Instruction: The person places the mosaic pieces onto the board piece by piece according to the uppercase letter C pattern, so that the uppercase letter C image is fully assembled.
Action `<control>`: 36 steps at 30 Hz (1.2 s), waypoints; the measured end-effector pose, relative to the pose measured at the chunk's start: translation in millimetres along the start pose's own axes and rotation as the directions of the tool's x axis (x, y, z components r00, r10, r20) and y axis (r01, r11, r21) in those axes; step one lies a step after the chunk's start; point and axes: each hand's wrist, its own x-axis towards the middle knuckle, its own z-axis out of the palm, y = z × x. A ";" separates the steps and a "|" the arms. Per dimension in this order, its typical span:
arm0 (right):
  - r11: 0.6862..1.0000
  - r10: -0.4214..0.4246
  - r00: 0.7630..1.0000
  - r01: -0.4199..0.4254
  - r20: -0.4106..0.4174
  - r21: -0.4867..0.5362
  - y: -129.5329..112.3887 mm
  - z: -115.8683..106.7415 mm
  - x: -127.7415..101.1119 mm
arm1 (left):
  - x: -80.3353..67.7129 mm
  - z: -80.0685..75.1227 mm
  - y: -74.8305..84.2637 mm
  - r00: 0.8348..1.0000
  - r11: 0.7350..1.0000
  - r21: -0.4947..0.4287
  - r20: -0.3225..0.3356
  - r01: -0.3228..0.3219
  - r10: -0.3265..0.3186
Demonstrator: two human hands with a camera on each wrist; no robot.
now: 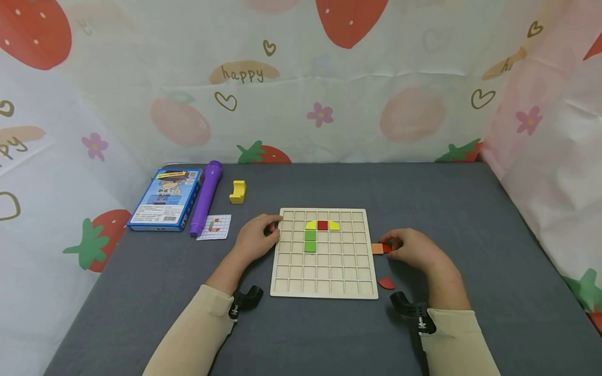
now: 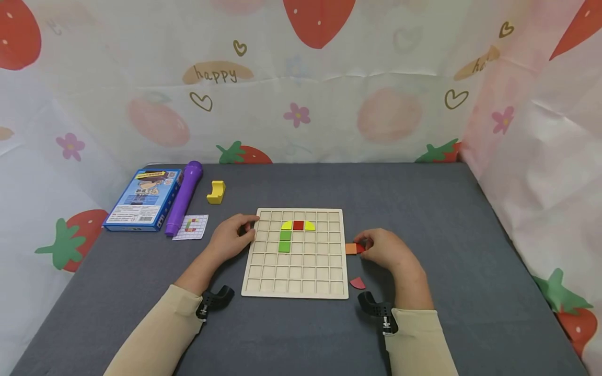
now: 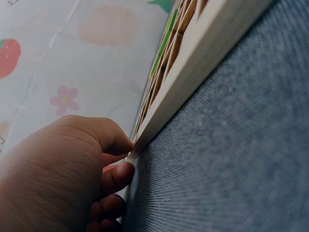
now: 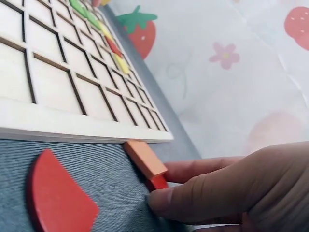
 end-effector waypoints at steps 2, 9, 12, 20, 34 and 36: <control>1.000 0.002 1.000 -0.002 -0.014 -0.015 -0.2 2.1 1.2 | -0.2 -0.7 0.4 1.000 1.000 0.000 0.001 -0.001 0.001; 0.998 -0.011 0.997 0.007 -0.071 -0.055 2.7 4.0 3.8 | -0.3 -0.4 0.1 1.000 1.000 0.002 0.007 0.004 -0.004; 0.999 -0.008 0.994 0.003 -0.109 -0.048 2.3 2.2 2.9 | -0.3 0.0 0.0 1.000 1.000 0.006 0.008 0.003 -0.003; 0.998 -0.036 0.989 0.028 -0.145 -0.058 2.0 -1.2 1.7 | 0.0 -0.3 -0.3 1.000 1.000 -0.001 0.002 -0.009 0.009; 0.991 0.033 0.982 -0.055 -0.184 -0.118 8.5 -7.2 -1.5 | 0.5 0.6 -2.5 1.000 1.000 0.004 0.000 -0.006 0.006; 0.995 0.003 0.984 -0.020 -0.180 -0.097 8.5 -6.2 -0.2 | 0.4 0.6 -2.5 1.000 1.000 0.004 0.001 -0.006 0.006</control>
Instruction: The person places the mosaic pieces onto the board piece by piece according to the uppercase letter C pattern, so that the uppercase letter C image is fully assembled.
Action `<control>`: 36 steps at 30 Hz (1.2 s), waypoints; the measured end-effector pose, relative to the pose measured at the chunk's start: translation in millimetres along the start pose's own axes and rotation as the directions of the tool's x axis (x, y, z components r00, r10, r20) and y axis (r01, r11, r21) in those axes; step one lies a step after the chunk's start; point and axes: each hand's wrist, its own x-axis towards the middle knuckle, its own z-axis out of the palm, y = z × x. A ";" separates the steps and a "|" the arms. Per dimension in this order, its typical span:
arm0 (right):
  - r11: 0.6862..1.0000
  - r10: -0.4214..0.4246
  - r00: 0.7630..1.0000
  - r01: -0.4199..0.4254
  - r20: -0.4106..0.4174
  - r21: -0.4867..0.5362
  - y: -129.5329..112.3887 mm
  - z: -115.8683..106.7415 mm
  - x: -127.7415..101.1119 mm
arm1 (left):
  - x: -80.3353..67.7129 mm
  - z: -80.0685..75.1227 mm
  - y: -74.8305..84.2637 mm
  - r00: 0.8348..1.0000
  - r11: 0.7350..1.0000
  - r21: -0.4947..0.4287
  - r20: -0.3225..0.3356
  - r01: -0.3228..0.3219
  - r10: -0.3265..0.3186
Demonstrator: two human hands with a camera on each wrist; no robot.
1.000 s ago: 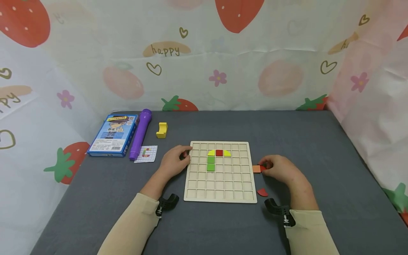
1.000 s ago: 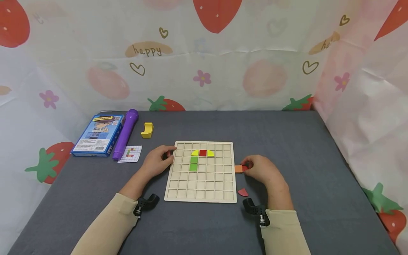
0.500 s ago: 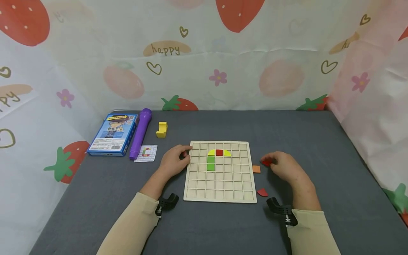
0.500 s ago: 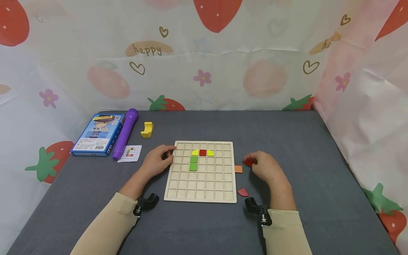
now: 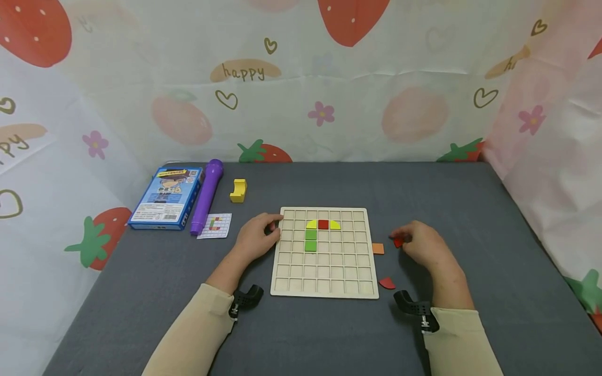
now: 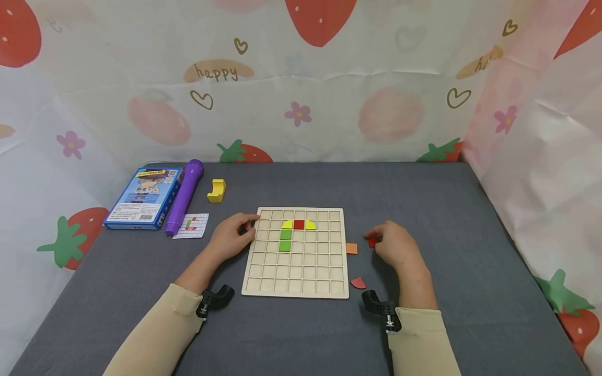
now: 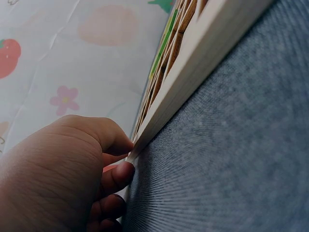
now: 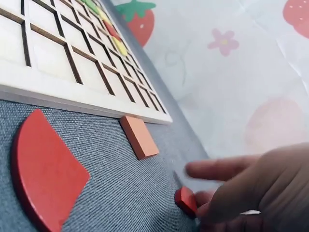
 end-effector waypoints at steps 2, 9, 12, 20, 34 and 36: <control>1.000 0.007 1.000 -0.007 -0.007 0.014 -0.3 0.6 0.7 | -0.2 -0.2 0.1 1.000 1.000 0.002 -0.001 -0.003 0.003; 0.989 0.143 0.990 -0.143 -0.012 -0.038 0.5 -1.1 -1.8 | 0.7 -0.2 1.3 1.000 1.000 0.007 0.007 0.006 -0.006; 0.990 0.136 0.991 -0.136 -0.014 -0.020 0.5 -0.6 -1.3 | 0.4 -0.3 1.8 1.000 1.000 0.011 0.010 0.011 -0.011; 0.989 0.071 0.994 -0.059 -0.085 0.139 -17.6 -2.7 -3.1 | -0.5 -1.5 2.6 1.000 1.000 -0.002 0.008 0.011 -0.011; 0.910 -0.094 0.995 0.101 -0.038 0.401 -74.1 -3.7 -16.0 | -0.5 -1.6 2.2 1.000 1.000 -0.004 0.004 0.013 -0.013; 0.906 -0.141 0.990 0.139 -0.024 0.400 -80.8 -0.2 -16.2 | -0.9 -1.8 2.2 1.000 1.000 -0.003 0.005 0.013 -0.013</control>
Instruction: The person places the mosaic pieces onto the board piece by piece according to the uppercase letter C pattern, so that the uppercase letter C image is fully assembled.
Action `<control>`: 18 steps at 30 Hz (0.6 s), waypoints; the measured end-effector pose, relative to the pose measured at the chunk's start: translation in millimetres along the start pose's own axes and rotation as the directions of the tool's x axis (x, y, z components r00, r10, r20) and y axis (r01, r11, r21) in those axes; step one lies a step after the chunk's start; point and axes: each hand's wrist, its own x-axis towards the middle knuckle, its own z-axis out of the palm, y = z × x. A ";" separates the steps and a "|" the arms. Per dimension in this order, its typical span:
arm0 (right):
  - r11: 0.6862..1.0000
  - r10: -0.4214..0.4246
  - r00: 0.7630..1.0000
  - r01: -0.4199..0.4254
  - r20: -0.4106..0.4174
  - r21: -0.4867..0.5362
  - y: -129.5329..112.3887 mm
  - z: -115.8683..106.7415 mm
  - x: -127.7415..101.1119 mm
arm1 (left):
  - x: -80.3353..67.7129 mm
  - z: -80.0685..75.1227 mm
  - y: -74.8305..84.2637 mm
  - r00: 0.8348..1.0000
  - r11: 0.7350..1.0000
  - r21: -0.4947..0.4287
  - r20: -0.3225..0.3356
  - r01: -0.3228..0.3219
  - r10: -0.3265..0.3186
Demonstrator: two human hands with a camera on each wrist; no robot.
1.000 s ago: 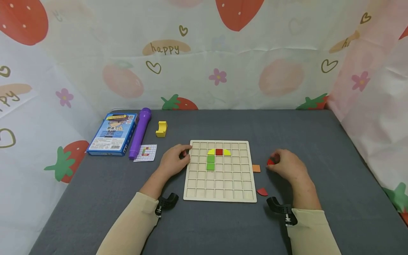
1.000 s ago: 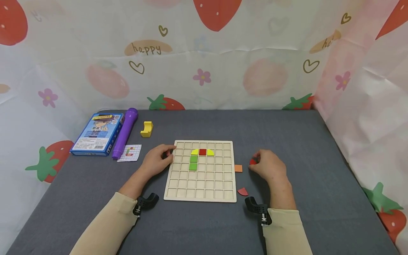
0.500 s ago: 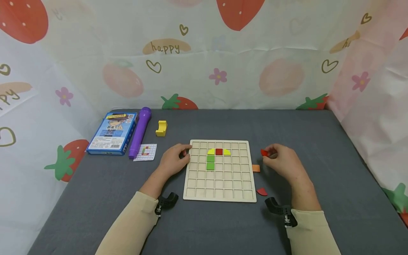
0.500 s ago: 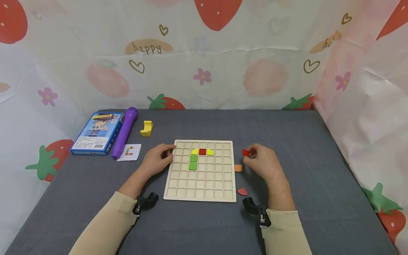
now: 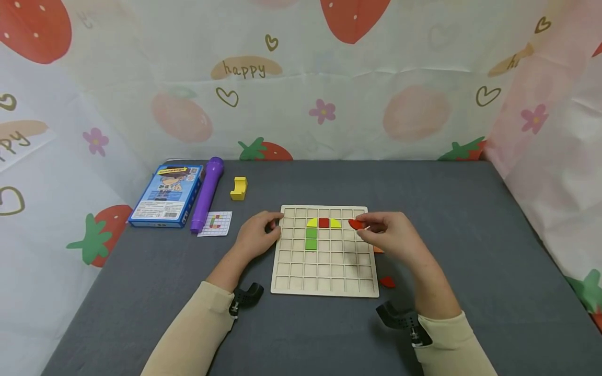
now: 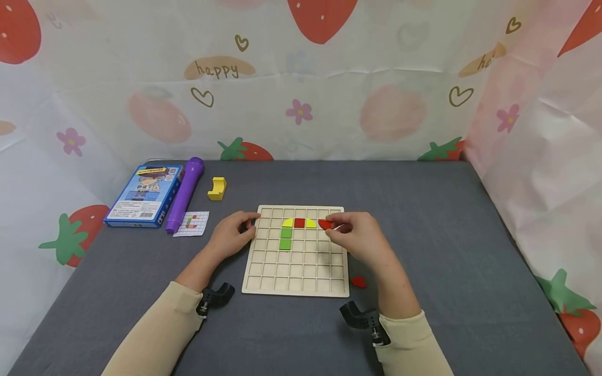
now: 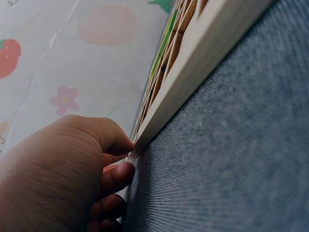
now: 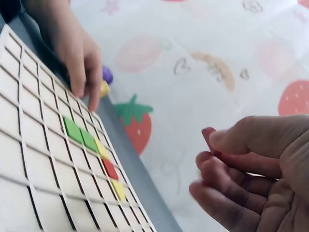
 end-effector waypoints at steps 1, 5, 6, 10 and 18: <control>1.000 -0.013 1.000 0.013 0.019 -0.003 -1.8 3.1 0.5 | -0.1 -0.1 0.1 1.000 1.000 0.000 0.001 0.000 0.000; 0.999 -0.044 0.996 0.046 0.084 -0.027 -8.0 18.6 3.1 | -0.3 -0.6 0.3 1.000 1.000 -0.004 0.003 0.001 -0.001; 0.998 -0.050 0.994 0.054 0.094 -0.036 -9.3 23.0 3.9 | -0.3 -0.7 0.2 1.000 1.000 -0.003 0.002 0.000 0.000; 0.992 -0.087 0.988 0.097 0.124 -0.077 -13.7 42.5 7.6 | 0.3 -0.3 -0.3 1.000 1.000 0.000 -0.001 -0.003 0.003; 0.948 -0.115 0.979 0.160 0.171 -0.275 -11.1 82.7 16.2 | 0.5 -0.4 -0.1 1.000 1.000 -0.001 -0.005 -0.002 0.002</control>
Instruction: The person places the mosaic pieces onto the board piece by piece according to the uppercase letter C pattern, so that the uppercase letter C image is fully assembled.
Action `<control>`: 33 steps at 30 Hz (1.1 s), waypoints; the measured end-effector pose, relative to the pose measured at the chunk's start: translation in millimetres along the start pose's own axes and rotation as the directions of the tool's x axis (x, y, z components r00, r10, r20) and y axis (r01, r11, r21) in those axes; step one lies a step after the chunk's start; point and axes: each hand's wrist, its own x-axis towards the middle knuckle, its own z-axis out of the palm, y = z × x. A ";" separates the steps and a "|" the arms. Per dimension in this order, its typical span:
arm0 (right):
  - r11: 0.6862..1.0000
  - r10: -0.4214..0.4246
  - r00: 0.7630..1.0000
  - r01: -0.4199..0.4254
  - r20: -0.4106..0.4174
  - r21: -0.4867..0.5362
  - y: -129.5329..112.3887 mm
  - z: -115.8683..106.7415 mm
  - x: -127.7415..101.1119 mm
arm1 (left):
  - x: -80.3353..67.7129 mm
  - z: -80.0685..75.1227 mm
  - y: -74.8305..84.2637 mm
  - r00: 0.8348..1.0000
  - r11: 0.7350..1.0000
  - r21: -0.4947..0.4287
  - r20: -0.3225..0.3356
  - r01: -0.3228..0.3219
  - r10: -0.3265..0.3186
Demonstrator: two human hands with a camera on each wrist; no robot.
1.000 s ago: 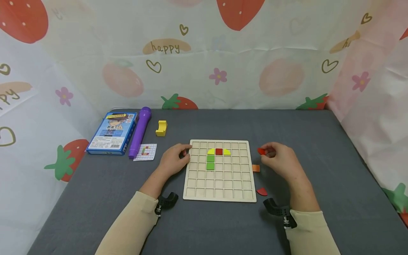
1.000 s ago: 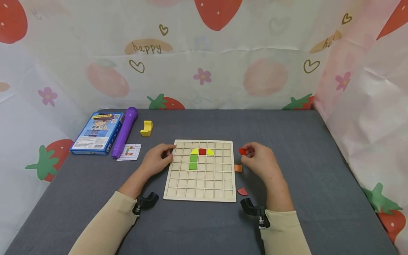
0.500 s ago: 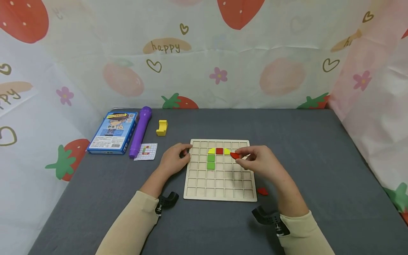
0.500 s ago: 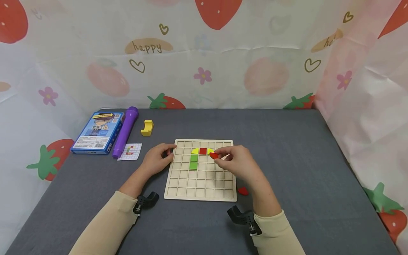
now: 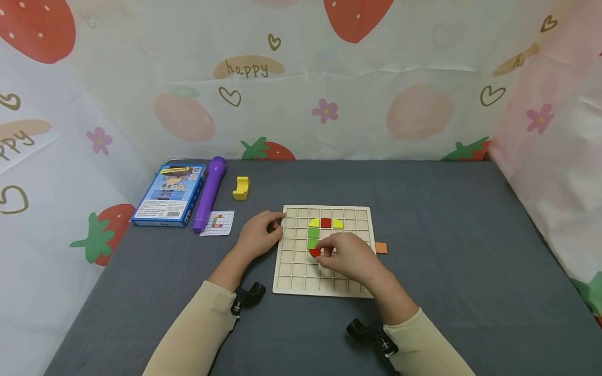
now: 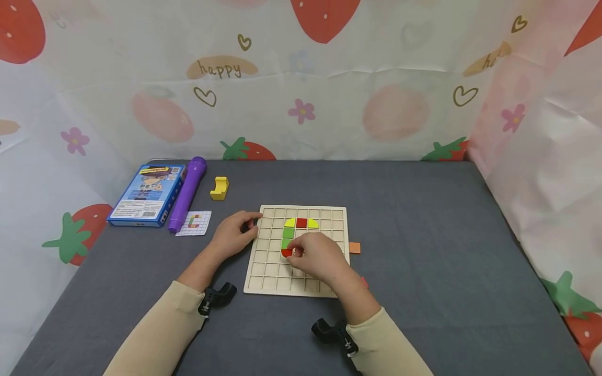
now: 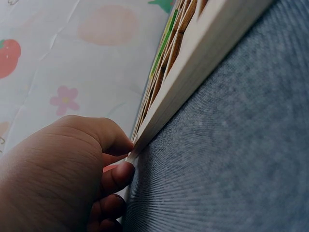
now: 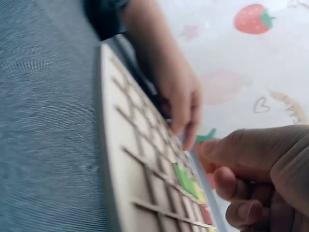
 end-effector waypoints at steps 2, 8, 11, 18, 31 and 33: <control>0.998 -0.006 1.000 0.006 0.009 -0.056 0.5 6.6 2.2 | -0.1 0.1 -0.2 1.000 1.000 0.000 0.000 -0.001 0.001; 0.993 -0.019 0.999 0.024 0.035 -0.119 5.5 16.8 4.3 | 0.2 0.4 -0.7 1.000 1.000 0.005 0.001 -0.001 0.001; 0.988 -0.034 0.999 0.038 0.031 -0.148 6.7 19.3 4.2 | 0.1 0.3 -0.4 1.000 1.000 0.003 -0.002 -0.005 0.005; 0.959 -0.097 0.995 0.084 -0.036 -0.270 5.9 23.6 4.0 | 0.2 -0.1 0.1 1.000 1.000 0.002 -0.003 -0.003 0.003; 0.945 -0.037 0.999 0.023 -0.038 -0.327 4.6 23.8 4.1 | 0.8 0.1 -0.7 1.000 1.000 0.006 -0.007 -0.014 0.014; 0.944 -0.030 0.998 0.011 -0.053 -0.329 4.5 24.5 4.3 | 0.5 0.5 -1.0 1.000 1.000 0.005 -0.006 -0.017 0.017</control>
